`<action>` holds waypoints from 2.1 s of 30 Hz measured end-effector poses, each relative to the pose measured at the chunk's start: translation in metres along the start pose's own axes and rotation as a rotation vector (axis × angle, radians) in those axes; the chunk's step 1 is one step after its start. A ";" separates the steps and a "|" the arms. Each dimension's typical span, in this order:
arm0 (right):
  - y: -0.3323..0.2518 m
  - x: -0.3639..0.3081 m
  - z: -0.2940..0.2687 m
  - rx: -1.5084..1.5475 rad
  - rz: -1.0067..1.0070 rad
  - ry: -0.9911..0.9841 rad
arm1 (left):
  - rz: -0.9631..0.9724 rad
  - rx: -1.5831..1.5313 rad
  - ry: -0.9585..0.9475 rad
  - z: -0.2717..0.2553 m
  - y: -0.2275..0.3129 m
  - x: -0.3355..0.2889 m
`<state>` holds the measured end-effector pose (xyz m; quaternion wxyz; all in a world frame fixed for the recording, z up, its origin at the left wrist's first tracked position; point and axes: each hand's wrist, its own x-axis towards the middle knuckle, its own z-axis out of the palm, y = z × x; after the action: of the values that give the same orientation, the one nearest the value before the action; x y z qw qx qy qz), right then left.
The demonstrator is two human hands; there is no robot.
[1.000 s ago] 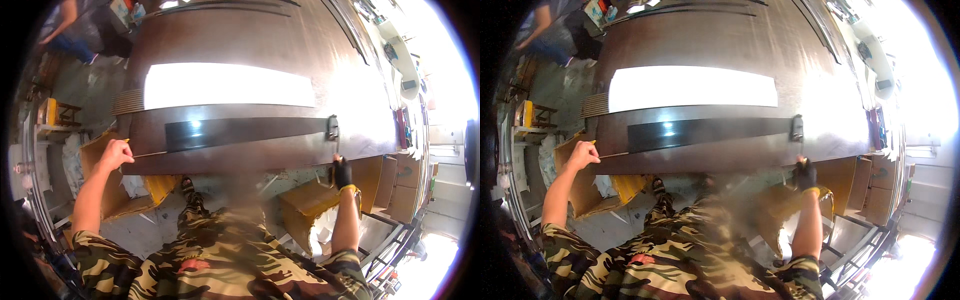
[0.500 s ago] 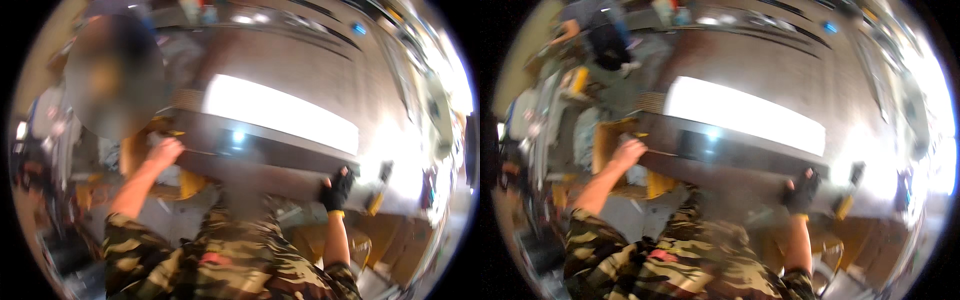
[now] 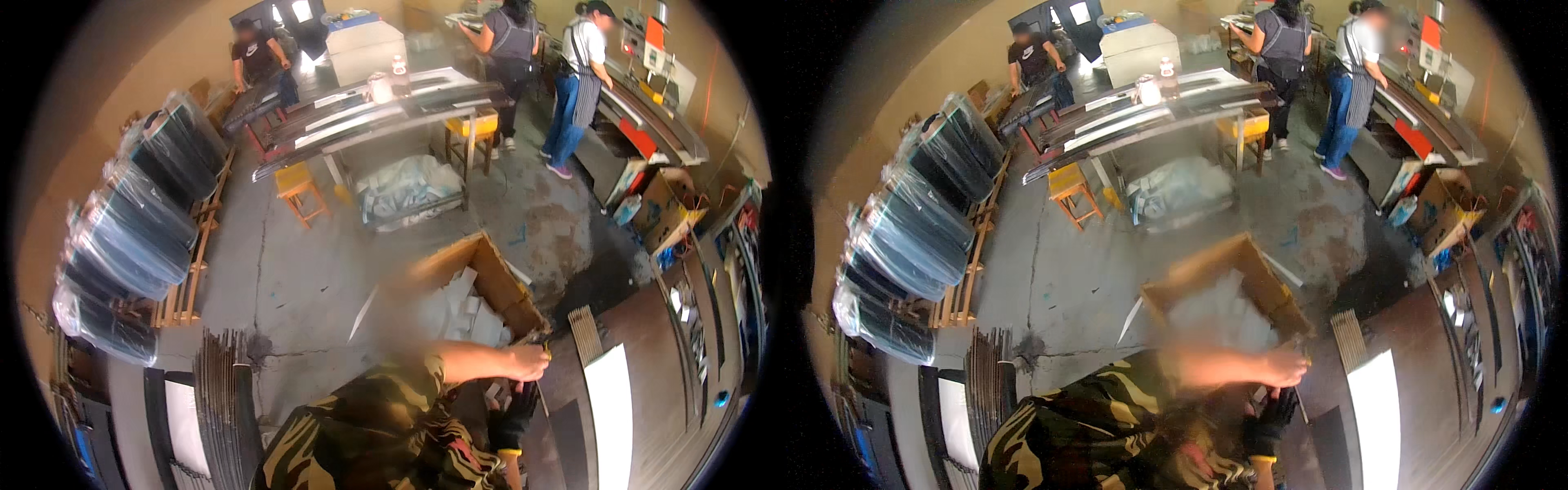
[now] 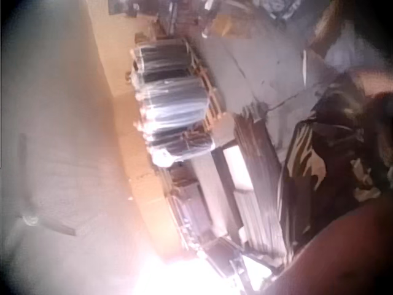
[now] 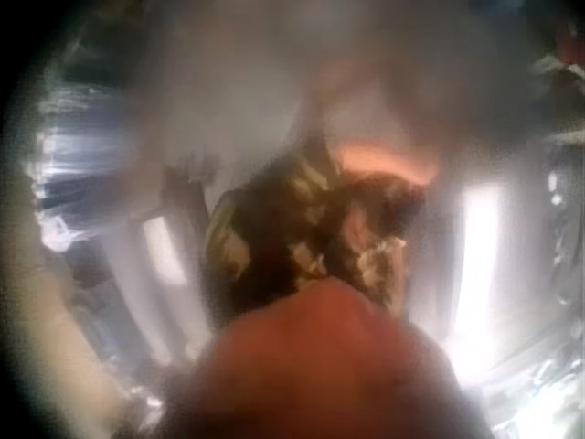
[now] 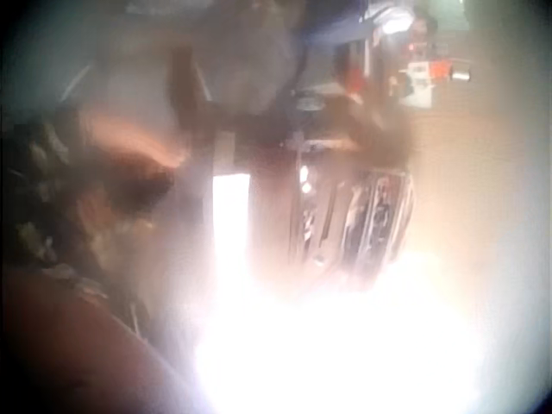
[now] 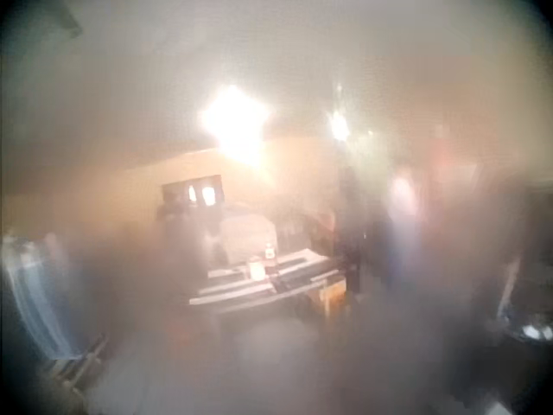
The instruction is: The person applies black adhesive strips to metal sheets using a hand tool to press them down.
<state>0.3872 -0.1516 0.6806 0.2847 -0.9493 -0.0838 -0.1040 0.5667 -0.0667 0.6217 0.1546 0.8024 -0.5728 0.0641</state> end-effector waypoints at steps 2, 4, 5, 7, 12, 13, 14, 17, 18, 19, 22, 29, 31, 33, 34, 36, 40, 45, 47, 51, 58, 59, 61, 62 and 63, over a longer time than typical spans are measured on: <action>0.026 -0.032 -0.008 0.251 0.153 0.167 | 0.072 0.133 -0.074 -0.039 0.020 0.019; 0.051 -0.055 -0.023 0.378 0.390 0.189 | 0.001 0.081 -0.158 -0.039 0.033 0.026; 0.061 -0.065 -0.035 0.401 0.552 0.182 | 0.025 0.030 -0.144 -0.033 0.038 0.028; 0.075 -0.072 -0.061 0.400 0.815 0.189 | 0.083 -0.057 -0.150 -0.022 0.055 0.045; 0.106 -0.072 -0.088 0.456 1.028 0.242 | 0.232 -0.108 -0.343 -0.026 0.066 0.070; 0.115 -0.074 -0.092 0.487 1.037 0.261 | 0.261 -0.132 -0.366 -0.040 0.067 0.066; 0.128 -0.073 -0.095 0.521 1.030 0.251 | 0.287 -0.166 -0.398 -0.051 0.069 0.058; 0.161 -0.074 -0.124 0.560 1.038 0.289 | 0.258 -0.482 -0.343 -0.084 0.061 0.040; 0.174 -0.080 -0.138 0.551 1.056 0.329 | 0.218 -0.531 -0.376 -0.108 0.059 0.050; 0.193 -0.084 -0.150 0.556 1.057 0.363 | 0.162 -0.565 -0.418 -0.135 0.057 0.058; 0.258 -0.102 -0.207 0.512 1.041 0.486 | -0.028 -0.551 -0.612 -0.205 0.040 0.120; 0.391 -0.047 -0.331 0.282 0.784 0.623 | 0.297 -0.064 0.141 -0.110 -0.100 0.321; 0.391 0.011 -0.333 0.318 0.921 0.669 | 0.260 0.049 0.211 -0.094 -0.126 0.351; 0.399 0.044 -0.319 0.190 1.034 0.557 | 0.093 0.198 0.008 -0.075 -0.139 0.360; 0.419 0.033 -0.306 0.011 0.998 0.430 | 0.079 0.233 -0.066 -0.068 -0.142 0.366; 0.458 0.007 -0.276 -0.097 0.894 0.325 | 0.112 0.245 -0.095 -0.048 -0.152 0.369; 0.429 -0.023 -0.235 0.944 1.132 0.756 | 0.129 0.204 -0.197 -0.011 -0.179 0.360; 0.307 -0.073 -0.278 1.212 1.318 1.109 | -0.071 0.151 -0.073 -0.011 -0.172 0.343; 0.283 -0.133 -0.263 1.250 1.345 1.237 | -0.167 0.026 0.301 -0.007 -0.165 0.316; 0.236 -0.217 -0.205 1.365 1.455 1.496 | -0.917 -0.371 0.354 -0.033 -0.149 0.205; 0.226 -0.184 -0.125 1.287 1.363 1.070 | -1.295 -1.277 0.075 -0.027 -0.096 0.099; 0.216 -0.155 -0.142 1.463 1.391 1.187 | -1.284 -1.338 0.083 -0.027 -0.094 0.102; 0.213 -0.139 -0.152 1.746 1.270 1.257 | -1.312 -1.325 0.050 -0.027 -0.088 0.104; 0.221 -0.149 -0.147 1.906 1.125 1.184 | -1.317 -1.322 0.037 -0.027 -0.088 0.107; 0.226 -0.153 -0.142 2.062 0.961 1.103 | -1.308 -1.346 0.030 -0.024 -0.089 0.106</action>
<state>0.2673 -0.4325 0.6407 0.8965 -0.0521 0.3564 -0.2579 0.6875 -0.1276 0.6589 0.5988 0.7061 0.0773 -0.3700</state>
